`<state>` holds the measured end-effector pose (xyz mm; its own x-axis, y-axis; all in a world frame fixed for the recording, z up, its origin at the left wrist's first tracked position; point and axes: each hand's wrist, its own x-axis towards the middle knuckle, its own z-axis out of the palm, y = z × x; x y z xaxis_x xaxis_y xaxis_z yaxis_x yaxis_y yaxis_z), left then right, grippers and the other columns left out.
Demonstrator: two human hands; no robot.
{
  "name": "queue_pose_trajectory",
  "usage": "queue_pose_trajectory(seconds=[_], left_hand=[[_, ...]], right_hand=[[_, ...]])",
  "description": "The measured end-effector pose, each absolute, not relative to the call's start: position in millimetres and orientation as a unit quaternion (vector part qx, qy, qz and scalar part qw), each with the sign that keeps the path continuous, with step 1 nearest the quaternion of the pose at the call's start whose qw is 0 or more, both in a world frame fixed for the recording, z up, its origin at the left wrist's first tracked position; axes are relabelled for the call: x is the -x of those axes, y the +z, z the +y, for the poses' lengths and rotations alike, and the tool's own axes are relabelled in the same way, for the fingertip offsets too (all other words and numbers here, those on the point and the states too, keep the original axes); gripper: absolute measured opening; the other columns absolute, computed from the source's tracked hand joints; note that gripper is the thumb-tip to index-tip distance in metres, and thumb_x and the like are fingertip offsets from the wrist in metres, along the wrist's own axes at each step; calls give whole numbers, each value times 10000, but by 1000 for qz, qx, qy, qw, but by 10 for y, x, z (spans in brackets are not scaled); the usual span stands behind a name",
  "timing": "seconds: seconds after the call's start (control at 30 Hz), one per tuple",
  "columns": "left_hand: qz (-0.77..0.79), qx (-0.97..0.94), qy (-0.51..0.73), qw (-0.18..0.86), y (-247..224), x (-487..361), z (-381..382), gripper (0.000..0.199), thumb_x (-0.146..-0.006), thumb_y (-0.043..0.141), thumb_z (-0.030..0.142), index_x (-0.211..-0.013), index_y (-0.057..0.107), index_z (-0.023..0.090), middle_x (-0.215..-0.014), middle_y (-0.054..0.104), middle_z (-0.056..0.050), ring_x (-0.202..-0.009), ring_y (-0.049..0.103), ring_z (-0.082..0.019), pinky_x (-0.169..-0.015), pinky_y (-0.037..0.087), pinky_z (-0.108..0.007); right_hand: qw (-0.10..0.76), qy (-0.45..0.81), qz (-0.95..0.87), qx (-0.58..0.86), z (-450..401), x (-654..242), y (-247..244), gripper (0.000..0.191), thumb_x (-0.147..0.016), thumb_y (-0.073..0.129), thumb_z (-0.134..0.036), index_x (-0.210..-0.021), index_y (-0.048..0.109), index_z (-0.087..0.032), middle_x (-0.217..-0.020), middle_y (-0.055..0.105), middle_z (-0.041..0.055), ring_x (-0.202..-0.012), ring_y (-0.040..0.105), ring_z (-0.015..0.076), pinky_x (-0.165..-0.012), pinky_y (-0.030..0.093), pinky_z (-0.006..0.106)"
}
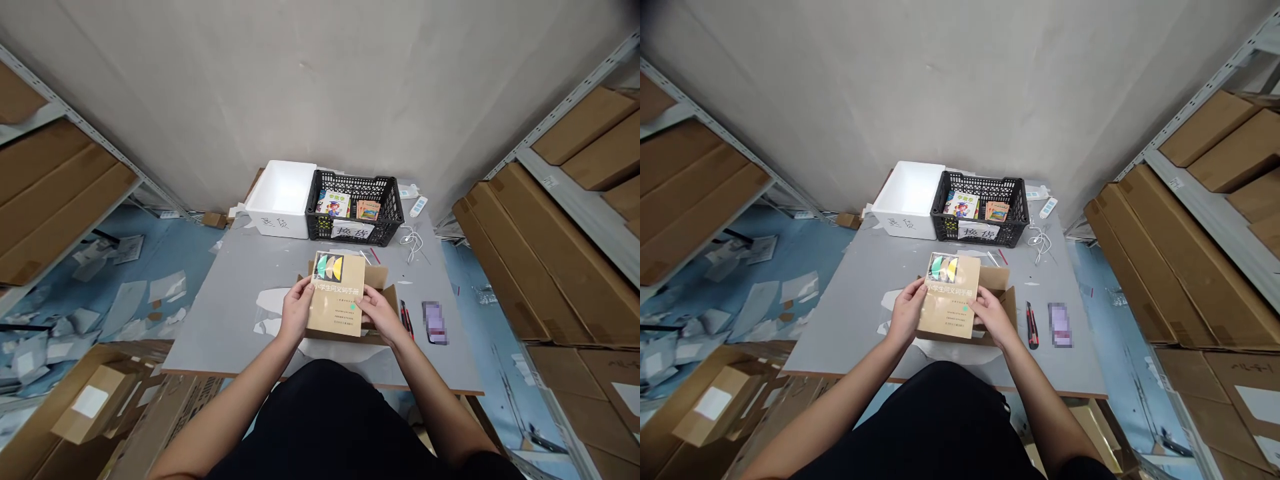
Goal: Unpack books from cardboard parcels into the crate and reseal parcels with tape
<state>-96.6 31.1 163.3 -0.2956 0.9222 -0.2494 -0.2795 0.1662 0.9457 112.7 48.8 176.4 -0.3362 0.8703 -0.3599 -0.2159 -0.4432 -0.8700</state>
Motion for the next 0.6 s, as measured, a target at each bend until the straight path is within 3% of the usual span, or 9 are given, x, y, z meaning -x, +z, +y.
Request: queue_pose_trajectory(seconds=[0.33, 0.47, 0.6], left_hand=[[537, -336, 487, 601, 1539, 1286, 658, 559, -727, 751, 456, -1210, 667, 187, -1096, 724, -92, -984, 670, -246, -903, 510, -388], [544, -320, 503, 591, 1512, 1329, 948, 572, -678, 790, 464, -1149, 688, 155, -1000, 734, -95, -892, 682, -227, -831, 531, -370], [535, -329, 520, 578, 1503, 1348, 1385, 535, -661, 791, 449, -1090, 711, 139, -938, 736, -90, -814, 675, -208, -767, 538, -347]], right_hand=[[410, 704, -355, 459, 784, -1035, 1649, 522, -734, 762, -372, -1233, 659, -257, -1040, 733, 47, -839, 695, 205, -596, 579, 280], [415, 695, -363, 461, 1075, -1012, 1599, 496, -695, 802, -365, -1163, 700, -237, -944, 740, 42, -791, 695, 207, -642, 587, 326], [436, 673, -371, 468, 1555, -991, 1593, 476, -627, 842, -312, -1082, 734, -219, -819, 721, 14, -682, 665, 176, -578, 566, 292]])
